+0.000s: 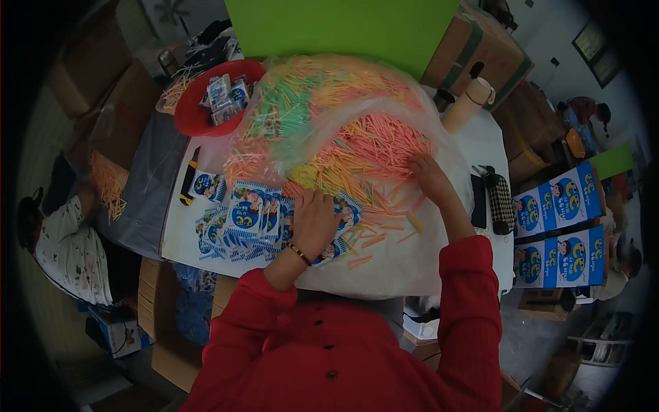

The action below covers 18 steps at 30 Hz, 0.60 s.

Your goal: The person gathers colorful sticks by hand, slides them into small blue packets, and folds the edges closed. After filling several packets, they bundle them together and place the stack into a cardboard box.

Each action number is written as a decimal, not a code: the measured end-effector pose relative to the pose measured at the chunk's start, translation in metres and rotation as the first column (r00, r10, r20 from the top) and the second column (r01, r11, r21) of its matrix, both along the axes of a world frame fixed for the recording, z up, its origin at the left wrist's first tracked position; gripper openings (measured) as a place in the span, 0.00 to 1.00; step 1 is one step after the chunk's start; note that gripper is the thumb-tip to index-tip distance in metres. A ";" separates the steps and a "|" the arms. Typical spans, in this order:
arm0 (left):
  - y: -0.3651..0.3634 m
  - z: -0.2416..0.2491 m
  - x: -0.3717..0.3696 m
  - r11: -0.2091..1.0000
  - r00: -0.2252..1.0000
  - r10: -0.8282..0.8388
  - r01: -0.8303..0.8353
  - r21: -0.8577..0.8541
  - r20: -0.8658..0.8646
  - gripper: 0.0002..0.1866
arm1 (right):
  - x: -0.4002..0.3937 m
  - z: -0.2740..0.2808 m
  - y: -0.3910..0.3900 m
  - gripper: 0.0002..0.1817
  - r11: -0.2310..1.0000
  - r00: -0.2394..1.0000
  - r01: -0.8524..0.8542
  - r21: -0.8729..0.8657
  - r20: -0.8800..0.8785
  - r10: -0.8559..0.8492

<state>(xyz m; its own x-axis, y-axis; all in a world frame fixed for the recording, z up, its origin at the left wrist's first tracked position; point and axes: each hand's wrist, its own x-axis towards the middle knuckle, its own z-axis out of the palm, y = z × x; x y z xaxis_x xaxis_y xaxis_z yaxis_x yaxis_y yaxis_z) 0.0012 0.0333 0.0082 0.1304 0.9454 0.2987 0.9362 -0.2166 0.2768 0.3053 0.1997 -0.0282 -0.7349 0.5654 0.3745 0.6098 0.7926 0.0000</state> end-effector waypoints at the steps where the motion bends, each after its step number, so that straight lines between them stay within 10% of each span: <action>1: 0.006 -0.005 0.002 1.000 0.998 0.011 -0.013 -0.028 -0.056 0.19 | -0.003 -0.004 -0.002 0.20 1.000 1.000 -0.007 0.006 -0.001 0.007; 4: 0.016 -0.016 0.006 0.998 1.000 0.025 -0.024 -0.056 0.011 0.17 | -0.017 -0.012 -0.029 0.14 0.961 0.928 0.131 -0.244 -0.310 -0.205; 6: 0.017 -0.019 0.005 1.000 0.997 0.006 -0.005 -0.015 0.076 0.15 | -0.043 -0.016 -0.054 0.09 0.733 0.401 -0.260 -0.629 -0.761 -0.511; 9: 0.018 -0.022 0.003 0.999 0.985 -0.032 0.027 0.031 0.170 0.14 | -0.065 -0.031 -0.076 0.09 0.708 0.265 -0.401 -0.582 -0.813 -0.519; 15: 0.016 -0.031 -0.010 0.991 0.956 -0.130 0.121 0.051 0.262 0.14 | -0.065 -0.048 -0.083 0.08 0.655 0.507 -0.117 -0.747 -0.612 -0.607; 18: 0.020 -0.028 -0.008 0.992 0.871 -0.128 0.116 0.054 0.475 0.12 | -0.065 -0.044 -0.080 0.07 0.640 0.331 -0.272 -0.718 -0.695 -0.639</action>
<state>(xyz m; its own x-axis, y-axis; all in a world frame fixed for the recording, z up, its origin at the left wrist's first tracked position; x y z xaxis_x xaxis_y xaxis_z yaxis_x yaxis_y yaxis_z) -0.0063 0.0534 -0.0199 0.0803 0.9233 0.3756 0.6580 -0.3321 0.6758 0.2406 0.1199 -0.0727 -0.0583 0.9913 0.1184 -0.0138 0.1178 -0.9929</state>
